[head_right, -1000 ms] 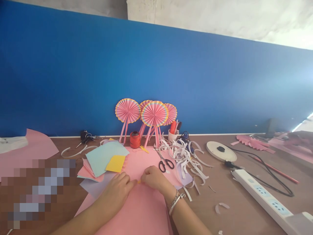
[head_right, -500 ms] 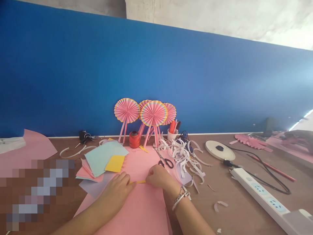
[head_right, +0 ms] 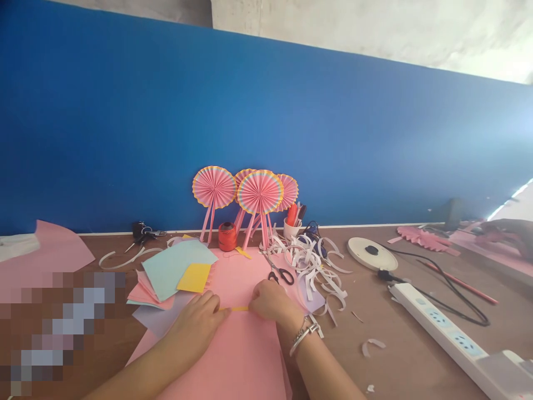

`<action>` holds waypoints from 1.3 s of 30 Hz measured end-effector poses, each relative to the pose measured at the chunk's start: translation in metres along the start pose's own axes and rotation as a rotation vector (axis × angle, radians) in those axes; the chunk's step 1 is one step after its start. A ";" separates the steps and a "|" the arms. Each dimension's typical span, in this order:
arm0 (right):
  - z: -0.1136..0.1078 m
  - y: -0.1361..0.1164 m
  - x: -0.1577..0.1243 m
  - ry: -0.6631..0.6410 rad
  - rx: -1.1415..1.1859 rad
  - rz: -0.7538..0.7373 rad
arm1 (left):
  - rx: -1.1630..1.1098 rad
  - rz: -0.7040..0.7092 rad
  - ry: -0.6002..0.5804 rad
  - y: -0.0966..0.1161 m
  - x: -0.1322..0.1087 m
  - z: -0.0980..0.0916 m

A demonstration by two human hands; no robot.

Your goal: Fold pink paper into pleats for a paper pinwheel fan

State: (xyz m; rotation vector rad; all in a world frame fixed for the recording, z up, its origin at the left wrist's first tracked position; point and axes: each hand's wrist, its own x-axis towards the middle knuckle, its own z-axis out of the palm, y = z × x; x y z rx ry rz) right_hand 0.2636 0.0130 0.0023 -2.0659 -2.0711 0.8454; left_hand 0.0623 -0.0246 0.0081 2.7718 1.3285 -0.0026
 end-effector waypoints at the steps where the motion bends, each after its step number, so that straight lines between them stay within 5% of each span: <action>1: 0.000 -0.001 -0.001 -0.001 -0.005 -0.001 | 0.002 -0.002 0.003 0.000 0.000 0.000; 22: -0.010 -0.014 -0.009 0.062 -0.178 0.045 | 0.007 -0.011 -0.028 0.001 0.001 -0.001; 30: -0.020 0.007 -0.006 0.013 -0.025 0.033 | -0.003 -0.034 -0.077 0.002 0.001 -0.002; 36: -0.024 0.005 -0.003 0.179 0.092 -0.009 | -0.045 -0.033 -0.021 0.000 0.001 0.000; 39: -0.021 0.001 -0.003 0.152 0.125 -0.038 | -0.028 -0.020 -0.025 0.000 0.001 0.000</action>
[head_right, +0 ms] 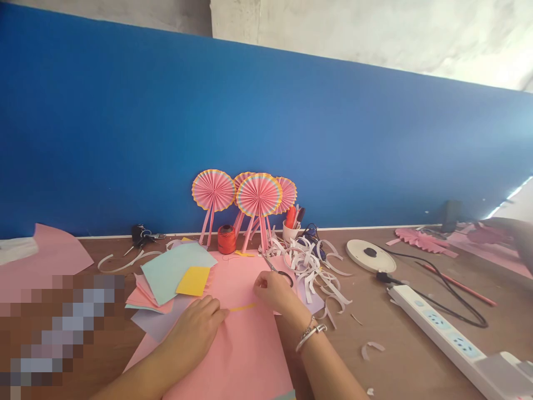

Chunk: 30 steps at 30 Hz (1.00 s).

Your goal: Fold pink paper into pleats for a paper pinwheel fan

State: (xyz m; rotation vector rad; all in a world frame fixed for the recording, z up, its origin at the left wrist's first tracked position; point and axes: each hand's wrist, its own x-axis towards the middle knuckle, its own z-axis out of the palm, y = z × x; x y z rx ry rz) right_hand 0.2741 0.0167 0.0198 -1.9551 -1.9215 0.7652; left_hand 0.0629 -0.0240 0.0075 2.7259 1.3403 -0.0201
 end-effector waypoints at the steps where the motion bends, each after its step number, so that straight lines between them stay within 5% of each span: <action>1: 0.002 0.000 0.000 -0.042 0.009 0.002 | 0.002 -0.002 -0.001 0.000 0.000 0.000; 20: 0.006 0.009 -0.005 -0.197 0.006 -0.055 | -0.205 -0.253 0.074 -0.017 -0.002 -0.011; 26: 0.013 0.007 0.000 -0.188 0.045 -0.034 | -0.263 -0.007 0.139 -0.008 -0.005 -0.017; 30: 0.017 0.005 0.002 -0.213 0.076 -0.032 | -0.211 -0.139 0.240 -0.020 0.002 -0.020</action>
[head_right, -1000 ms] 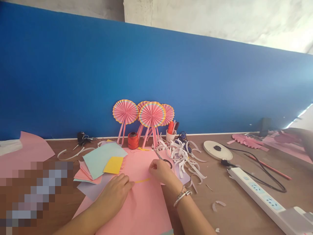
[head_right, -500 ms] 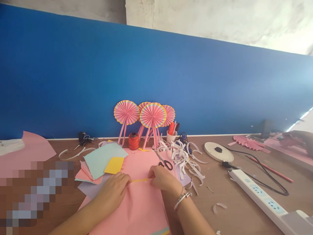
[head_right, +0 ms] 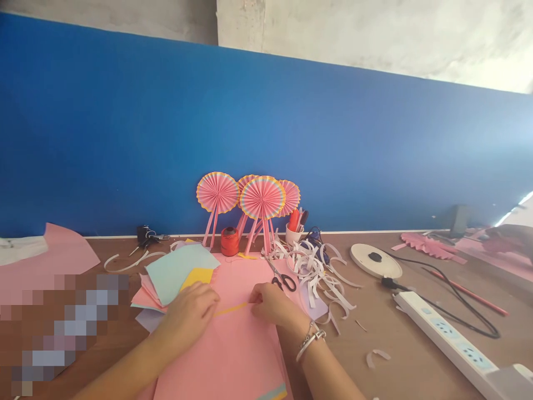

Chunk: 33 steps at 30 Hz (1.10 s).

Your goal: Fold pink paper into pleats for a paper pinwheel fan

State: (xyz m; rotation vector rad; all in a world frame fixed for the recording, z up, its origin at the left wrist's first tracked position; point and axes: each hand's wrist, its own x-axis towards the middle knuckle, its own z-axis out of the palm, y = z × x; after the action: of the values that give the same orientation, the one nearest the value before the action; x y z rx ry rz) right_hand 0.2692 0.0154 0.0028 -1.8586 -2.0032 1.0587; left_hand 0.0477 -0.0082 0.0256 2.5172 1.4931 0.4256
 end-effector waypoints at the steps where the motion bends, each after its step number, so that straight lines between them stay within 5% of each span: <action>1: 0.001 0.000 0.000 0.039 -0.033 -0.030 | 0.042 -0.056 0.056 -0.006 0.004 -0.001; 5: 0.003 -0.003 0.000 0.233 -0.229 -0.173 | 0.166 -0.262 0.126 -0.031 0.013 -0.007; 11: 0.007 -0.006 -0.003 0.179 -0.293 -0.153 | 0.123 -0.081 -0.066 -0.039 0.010 -0.004; 18: 0.004 -0.002 0.000 0.193 -0.158 -0.112 | 0.152 -0.184 0.020 -0.041 0.017 -0.008; 20: 0.005 -0.002 0.001 0.175 -0.106 -0.085 | 0.081 -0.219 0.081 -0.030 0.016 -0.016; 22: 0.007 -0.003 0.001 0.143 -0.039 -0.072 | -0.372 -0.249 0.152 -0.015 0.011 -0.022; 25: 0.009 -0.001 0.004 0.108 0.041 -0.064 | -1.155 -0.176 -0.271 0.005 0.003 -0.015; 27: 0.006 0.004 0.006 0.083 0.093 -0.044 | -1.318 -0.261 -0.474 0.011 0.000 -0.002; 29: -0.002 0.011 0.007 0.013 0.187 -0.046 | -1.315 -0.398 -0.484 0.013 0.000 0.011; 33: -0.023 0.025 0.002 -0.272 0.416 -0.142 | -1.322 -0.381 -0.513 0.014 0.002 0.018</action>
State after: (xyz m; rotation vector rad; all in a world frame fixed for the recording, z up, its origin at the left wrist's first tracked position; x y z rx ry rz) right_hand 0.3020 0.0238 0.0034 -1.4016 -1.8275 1.6081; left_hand 0.0659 -0.0135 0.0134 1.1478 0.9111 0.4312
